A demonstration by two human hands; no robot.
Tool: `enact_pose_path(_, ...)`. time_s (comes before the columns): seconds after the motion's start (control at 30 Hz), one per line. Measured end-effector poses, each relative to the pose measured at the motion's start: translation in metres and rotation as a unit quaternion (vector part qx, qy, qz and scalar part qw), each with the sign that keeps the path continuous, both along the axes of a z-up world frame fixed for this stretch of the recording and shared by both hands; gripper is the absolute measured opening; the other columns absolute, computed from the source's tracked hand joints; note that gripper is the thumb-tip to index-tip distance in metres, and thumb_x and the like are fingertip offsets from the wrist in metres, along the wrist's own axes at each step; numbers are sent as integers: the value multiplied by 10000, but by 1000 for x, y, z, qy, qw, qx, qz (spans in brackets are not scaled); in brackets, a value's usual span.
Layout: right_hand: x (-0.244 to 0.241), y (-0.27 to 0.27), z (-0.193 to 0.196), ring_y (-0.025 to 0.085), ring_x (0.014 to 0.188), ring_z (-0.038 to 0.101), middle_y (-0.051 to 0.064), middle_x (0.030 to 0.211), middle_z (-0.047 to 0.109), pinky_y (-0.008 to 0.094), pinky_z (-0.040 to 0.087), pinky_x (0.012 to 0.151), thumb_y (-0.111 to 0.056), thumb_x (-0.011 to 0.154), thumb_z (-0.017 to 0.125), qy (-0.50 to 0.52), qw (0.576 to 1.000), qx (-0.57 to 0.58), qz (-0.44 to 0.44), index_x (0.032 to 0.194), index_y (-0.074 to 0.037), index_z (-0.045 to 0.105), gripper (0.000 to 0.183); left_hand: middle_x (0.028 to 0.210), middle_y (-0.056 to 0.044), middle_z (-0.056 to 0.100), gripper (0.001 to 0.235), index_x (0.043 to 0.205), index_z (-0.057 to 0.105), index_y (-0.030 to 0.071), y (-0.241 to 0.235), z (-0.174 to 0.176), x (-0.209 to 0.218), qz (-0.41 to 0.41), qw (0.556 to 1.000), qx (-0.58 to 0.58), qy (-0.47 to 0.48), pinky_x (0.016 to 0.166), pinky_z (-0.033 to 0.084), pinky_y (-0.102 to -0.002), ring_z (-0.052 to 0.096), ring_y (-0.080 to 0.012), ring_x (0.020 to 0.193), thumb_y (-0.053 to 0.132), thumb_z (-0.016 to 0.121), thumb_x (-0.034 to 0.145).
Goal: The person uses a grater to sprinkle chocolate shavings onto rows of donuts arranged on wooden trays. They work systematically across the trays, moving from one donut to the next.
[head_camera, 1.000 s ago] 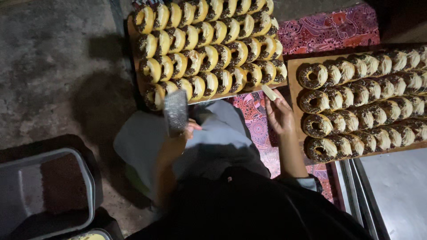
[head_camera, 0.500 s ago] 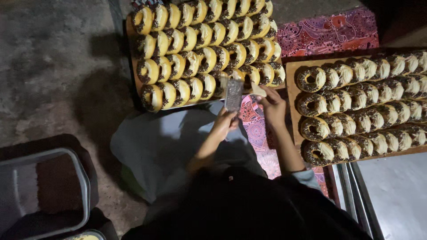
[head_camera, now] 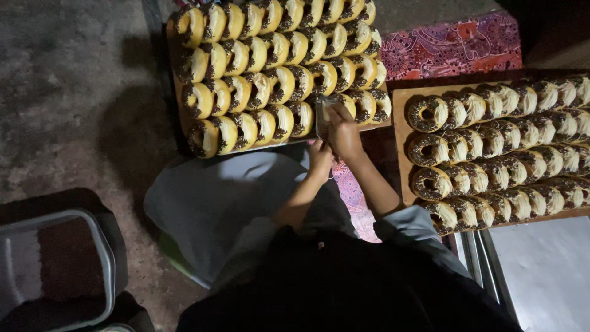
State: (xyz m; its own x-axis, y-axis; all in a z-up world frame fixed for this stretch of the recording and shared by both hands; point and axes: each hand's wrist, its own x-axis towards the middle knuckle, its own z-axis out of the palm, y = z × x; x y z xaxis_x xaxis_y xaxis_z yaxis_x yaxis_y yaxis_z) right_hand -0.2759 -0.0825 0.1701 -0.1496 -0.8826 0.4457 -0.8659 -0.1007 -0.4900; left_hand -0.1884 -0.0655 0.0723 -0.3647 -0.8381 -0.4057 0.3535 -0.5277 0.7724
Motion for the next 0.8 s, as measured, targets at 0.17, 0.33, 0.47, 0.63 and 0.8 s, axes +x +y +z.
enact_pose_path(0.17,4,-6,-8,430,1098,689,285,1239,671,423,577,958,129,794,596,26,1000,9,-15,1219,71,702,442,607,-46,534,121,913,545,68,5,-14,-5,15,999,13,-46,350,351,-319,484,-138,410,60,480,1014)
enact_pose_path(0.33,5,-6,-1,435,1074,681,280,1210,676,439,570,942,108,791,620,1,1000,20,-23,1218,56,705,438,677,-58,577,116,877,557,41,13,-50,-16,62,989,-99,-93,423,391,-323,521,-120,511,29,519,987)
enact_pose_path(0.47,8,-7,3,432,1046,688,263,1190,686,440,572,924,124,779,596,3,1000,20,-22,1240,37,707,483,725,-58,630,104,893,602,27,22,-69,-18,89,956,-233,-157,530,455,-317,588,-112,622,19,538,974)
enact_pose_path(0.63,11,-7,2,419,964,702,241,1127,700,441,583,862,71,838,654,-11,999,14,-28,1244,24,707,412,630,-40,546,137,898,597,29,36,-66,-13,39,994,-71,-72,420,360,-318,474,-112,479,68,501,987)
enact_pose_path(0.8,11,-10,-11,396,930,710,230,1083,711,432,594,836,58,837,675,-30,999,6,-29,1245,15,717,412,601,-7,502,218,848,525,79,46,-76,-10,23,998,45,27,386,335,-310,425,-109,435,170,542,1045)
